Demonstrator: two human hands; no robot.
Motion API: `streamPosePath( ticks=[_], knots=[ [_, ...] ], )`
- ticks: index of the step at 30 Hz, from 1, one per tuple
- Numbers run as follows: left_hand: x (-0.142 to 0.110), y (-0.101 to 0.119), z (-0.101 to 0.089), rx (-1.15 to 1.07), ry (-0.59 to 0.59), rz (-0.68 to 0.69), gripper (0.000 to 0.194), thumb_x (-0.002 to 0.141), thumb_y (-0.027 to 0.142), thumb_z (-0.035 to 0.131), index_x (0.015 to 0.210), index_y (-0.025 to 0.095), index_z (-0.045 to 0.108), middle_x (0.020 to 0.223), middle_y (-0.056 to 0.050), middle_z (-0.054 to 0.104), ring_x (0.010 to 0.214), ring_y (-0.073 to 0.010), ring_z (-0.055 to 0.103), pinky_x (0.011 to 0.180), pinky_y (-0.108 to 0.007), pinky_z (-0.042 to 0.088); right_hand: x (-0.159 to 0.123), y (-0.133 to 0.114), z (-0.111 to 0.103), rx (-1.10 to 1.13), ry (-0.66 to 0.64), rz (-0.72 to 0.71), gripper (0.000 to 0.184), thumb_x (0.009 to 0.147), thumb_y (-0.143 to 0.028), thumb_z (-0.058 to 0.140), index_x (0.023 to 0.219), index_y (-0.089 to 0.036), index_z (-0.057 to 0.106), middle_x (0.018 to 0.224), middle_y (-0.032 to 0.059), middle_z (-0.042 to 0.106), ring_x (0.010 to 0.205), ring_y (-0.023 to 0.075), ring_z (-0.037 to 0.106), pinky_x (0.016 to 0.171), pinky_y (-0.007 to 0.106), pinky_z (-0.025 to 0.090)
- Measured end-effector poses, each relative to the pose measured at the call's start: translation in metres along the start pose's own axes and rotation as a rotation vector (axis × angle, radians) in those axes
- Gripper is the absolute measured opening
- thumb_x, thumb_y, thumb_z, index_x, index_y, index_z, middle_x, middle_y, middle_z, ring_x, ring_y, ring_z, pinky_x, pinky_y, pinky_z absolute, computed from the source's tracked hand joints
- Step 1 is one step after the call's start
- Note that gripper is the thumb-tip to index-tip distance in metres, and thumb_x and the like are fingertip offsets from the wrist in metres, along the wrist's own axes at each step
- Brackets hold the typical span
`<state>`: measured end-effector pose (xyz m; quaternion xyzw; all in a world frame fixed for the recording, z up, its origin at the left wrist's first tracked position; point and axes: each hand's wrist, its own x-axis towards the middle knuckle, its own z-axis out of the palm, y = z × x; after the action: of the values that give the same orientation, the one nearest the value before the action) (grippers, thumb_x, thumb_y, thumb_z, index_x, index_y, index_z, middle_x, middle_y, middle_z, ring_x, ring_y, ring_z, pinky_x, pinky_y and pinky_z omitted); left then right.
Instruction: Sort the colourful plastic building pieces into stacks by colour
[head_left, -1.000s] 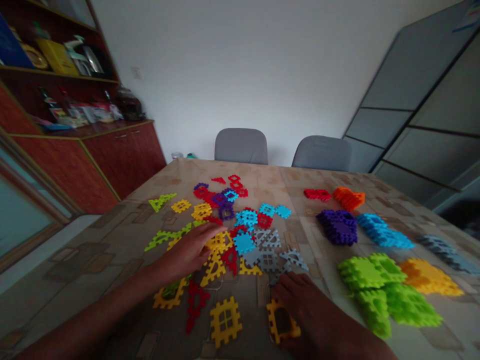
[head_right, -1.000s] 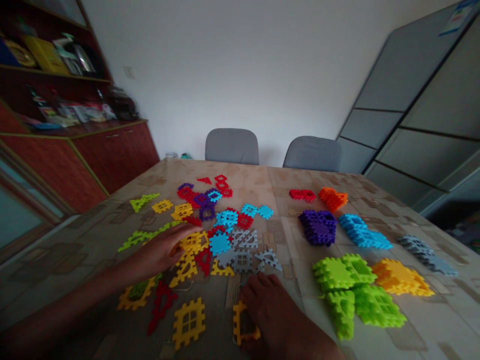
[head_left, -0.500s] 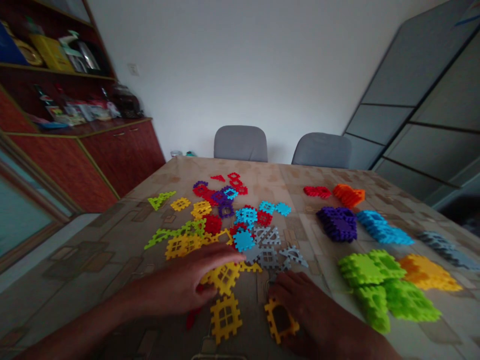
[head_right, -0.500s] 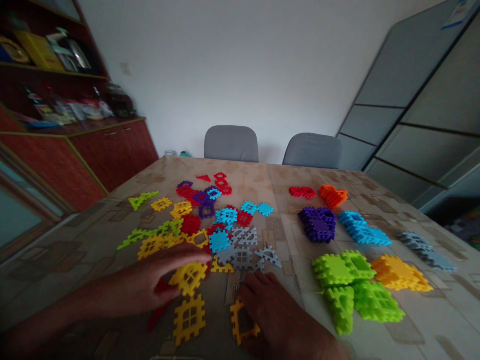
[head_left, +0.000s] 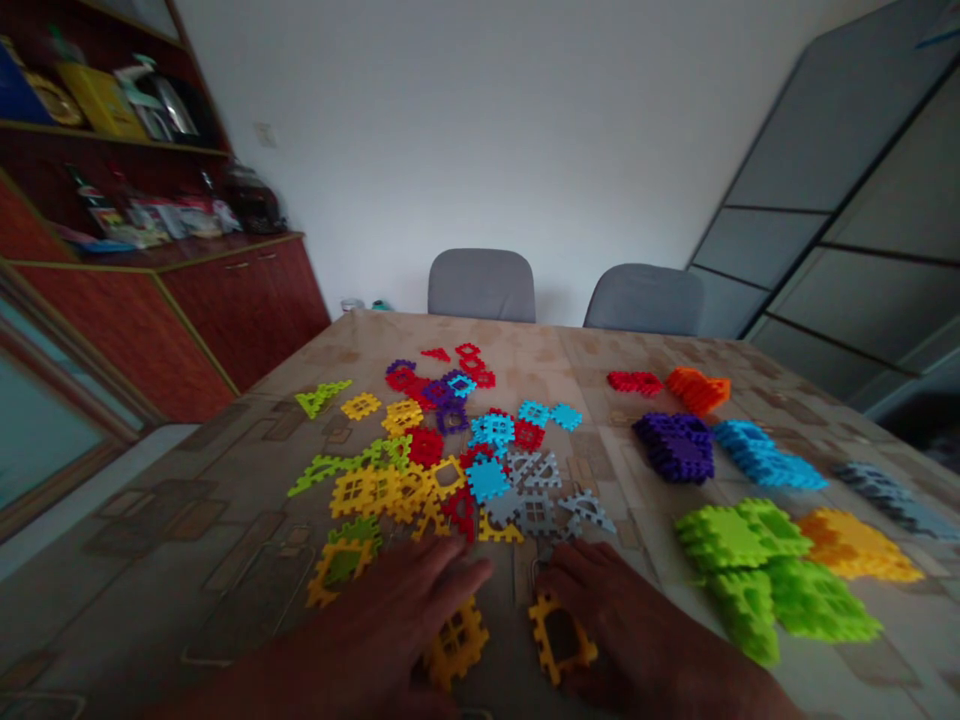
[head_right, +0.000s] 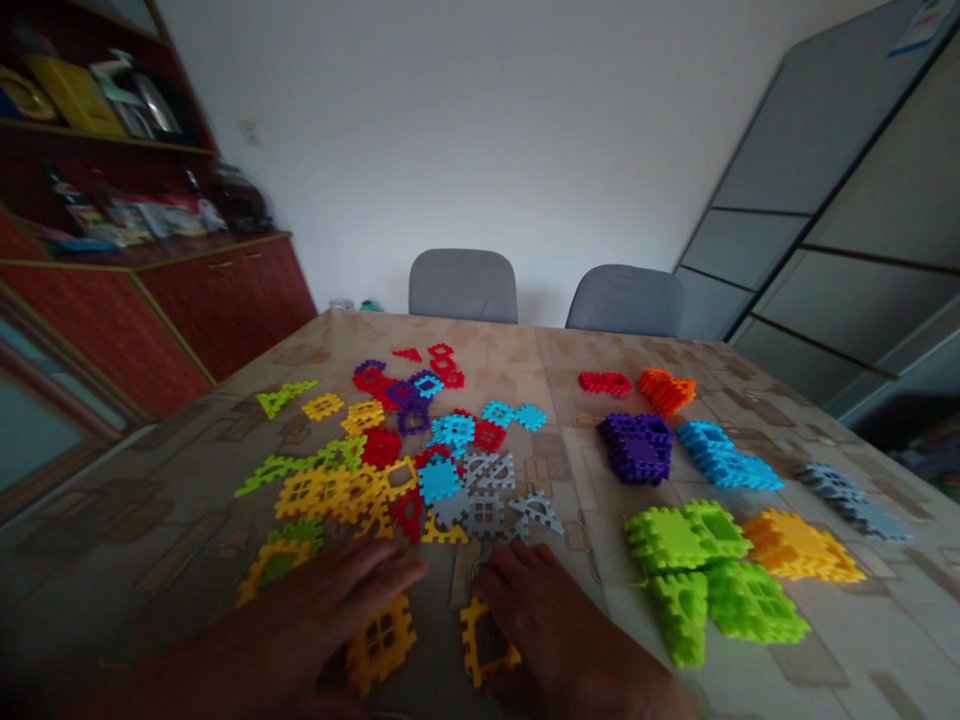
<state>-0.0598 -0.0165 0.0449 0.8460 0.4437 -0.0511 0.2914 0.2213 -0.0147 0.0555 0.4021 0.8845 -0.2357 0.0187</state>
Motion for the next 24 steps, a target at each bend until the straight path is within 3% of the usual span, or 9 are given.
streamPosePath(
  ticks=[4,10,19,24],
  knots=[
    [0.005,0.016,0.016,0.045,0.044,-0.043,0.096,0.072,0.038,0.088,0.155,0.024,0.042,0.151,-0.021,0.05,0.136,-0.0456,0.047,0.11,-0.061,0.041,-0.001,0.002,0.003,0.007,0.011,0.002,0.058,0.076,-0.026,0.079,0.131,-0.02,0.062,0.137,0.0121,0.062,0.124,0.0313,0.055,0.108,0.042,0.041],
    [0.007,0.014,0.017,0.059,0.053,-0.081,0.088,0.081,0.017,0.07,0.159,0.029,0.032,0.153,-0.015,0.049,0.136,-0.0386,0.049,0.112,-0.056,0.042,0.0,0.004,0.002,0.034,-0.004,0.001,0.057,0.077,-0.026,0.078,0.131,-0.019,0.063,0.136,0.0121,0.062,0.124,0.0308,0.055,0.109,0.043,0.039],
    [0.013,0.006,0.031,0.144,0.104,0.01,0.089,0.071,0.014,0.066,0.155,0.029,0.039,0.143,-0.015,0.057,0.128,-0.0395,0.054,0.104,-0.054,0.048,0.0,0.0,0.001,-0.015,0.024,-0.003,0.054,0.076,-0.025,0.076,0.129,-0.02,0.064,0.135,0.0123,0.064,0.121,0.0307,0.057,0.105,0.041,0.042],
    [0.008,0.012,0.023,0.137,0.112,0.101,0.089,0.07,0.011,0.07,0.152,0.031,0.043,0.138,-0.013,0.061,0.122,-0.0367,0.057,0.101,-0.046,0.051,0.002,0.001,0.004,-0.038,0.004,-0.023,0.055,0.073,-0.023,0.076,0.126,-0.018,0.065,0.132,0.0138,0.065,0.119,0.0311,0.057,0.106,0.042,0.042]
  ],
)
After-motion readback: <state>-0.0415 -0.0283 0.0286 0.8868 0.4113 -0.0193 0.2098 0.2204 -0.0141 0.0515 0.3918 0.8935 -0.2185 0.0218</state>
